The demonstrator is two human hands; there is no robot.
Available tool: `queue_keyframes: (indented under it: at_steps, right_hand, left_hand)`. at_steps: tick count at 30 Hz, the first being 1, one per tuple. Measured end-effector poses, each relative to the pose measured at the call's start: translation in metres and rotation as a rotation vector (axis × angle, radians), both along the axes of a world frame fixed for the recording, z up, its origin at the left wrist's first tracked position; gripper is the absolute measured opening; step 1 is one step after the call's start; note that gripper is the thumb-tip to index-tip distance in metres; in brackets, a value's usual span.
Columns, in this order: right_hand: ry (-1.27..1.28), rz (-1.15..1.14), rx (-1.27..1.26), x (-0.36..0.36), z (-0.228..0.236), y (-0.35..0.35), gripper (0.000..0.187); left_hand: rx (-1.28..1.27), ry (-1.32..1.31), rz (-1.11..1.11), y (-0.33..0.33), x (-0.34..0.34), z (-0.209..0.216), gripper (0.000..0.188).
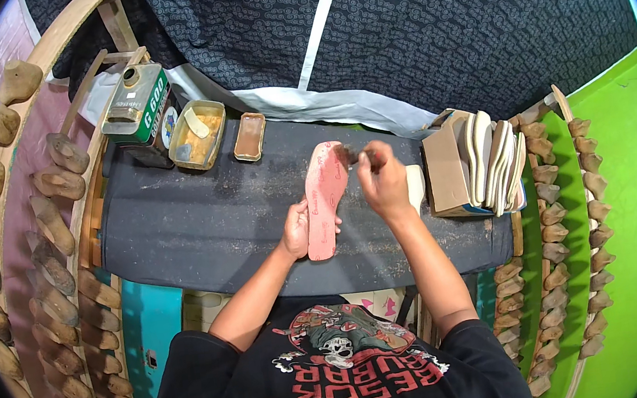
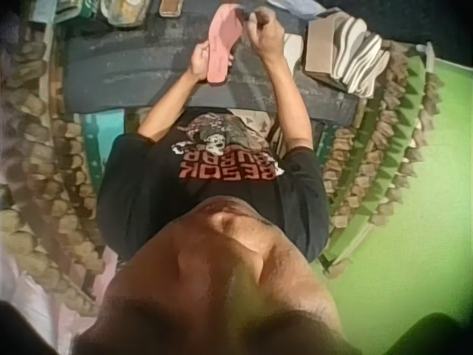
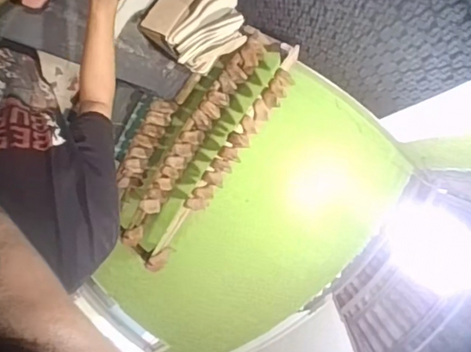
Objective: The person applies adhesive to shoe insoles using a brush, washes shoe components in a basket by hand, and takes additional insoles from a box to coat them.
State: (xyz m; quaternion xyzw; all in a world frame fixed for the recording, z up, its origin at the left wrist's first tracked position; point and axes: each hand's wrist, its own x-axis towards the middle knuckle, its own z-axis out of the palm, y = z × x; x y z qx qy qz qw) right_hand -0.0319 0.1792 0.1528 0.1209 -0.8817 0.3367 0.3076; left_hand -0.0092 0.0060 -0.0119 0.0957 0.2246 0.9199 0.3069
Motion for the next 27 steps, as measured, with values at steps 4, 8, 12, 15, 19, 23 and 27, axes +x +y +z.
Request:
queue_keyframes:
  at_steps: [4,8,12,15,19,23,27]
  right_hand:
    - [0.014,0.245,0.114,0.037,-0.022,-0.023,0.016]
    - [-0.024,0.233,0.089,0.037,-0.024,-0.017,0.021]
    - [-0.009,-0.001,-0.033,0.007,-0.005,0.001,0.013]
    - [0.026,0.005,0.110,0.011,-0.010,0.002,0.013]
    - [0.069,0.287,0.124,0.046,-0.026,-0.025,0.019]
    - [-0.045,0.351,0.065,0.053,-0.034,-0.022,0.018]
    - [0.023,0.104,0.020,0.015,-0.009,-0.001,0.017]
  left_hand:
    - [0.046,-0.273,0.102,0.004,0.000,0.017,0.057]
    - [-0.014,-0.173,0.066,-0.004,-0.002,0.013,0.060]
    - [0.041,0.027,-0.064,-0.003,-0.005,-0.002,0.061]
    - [0.070,0.026,-0.061,-0.001,-0.002,-0.001,0.061]
    - [0.153,-0.230,0.127,0.003,0.002,0.034,0.067]
    - [-0.061,-0.094,0.151,-0.008,-0.003,0.037,0.070]
    - [-0.056,-0.041,-0.055,-0.013,-0.002,0.009,0.069]
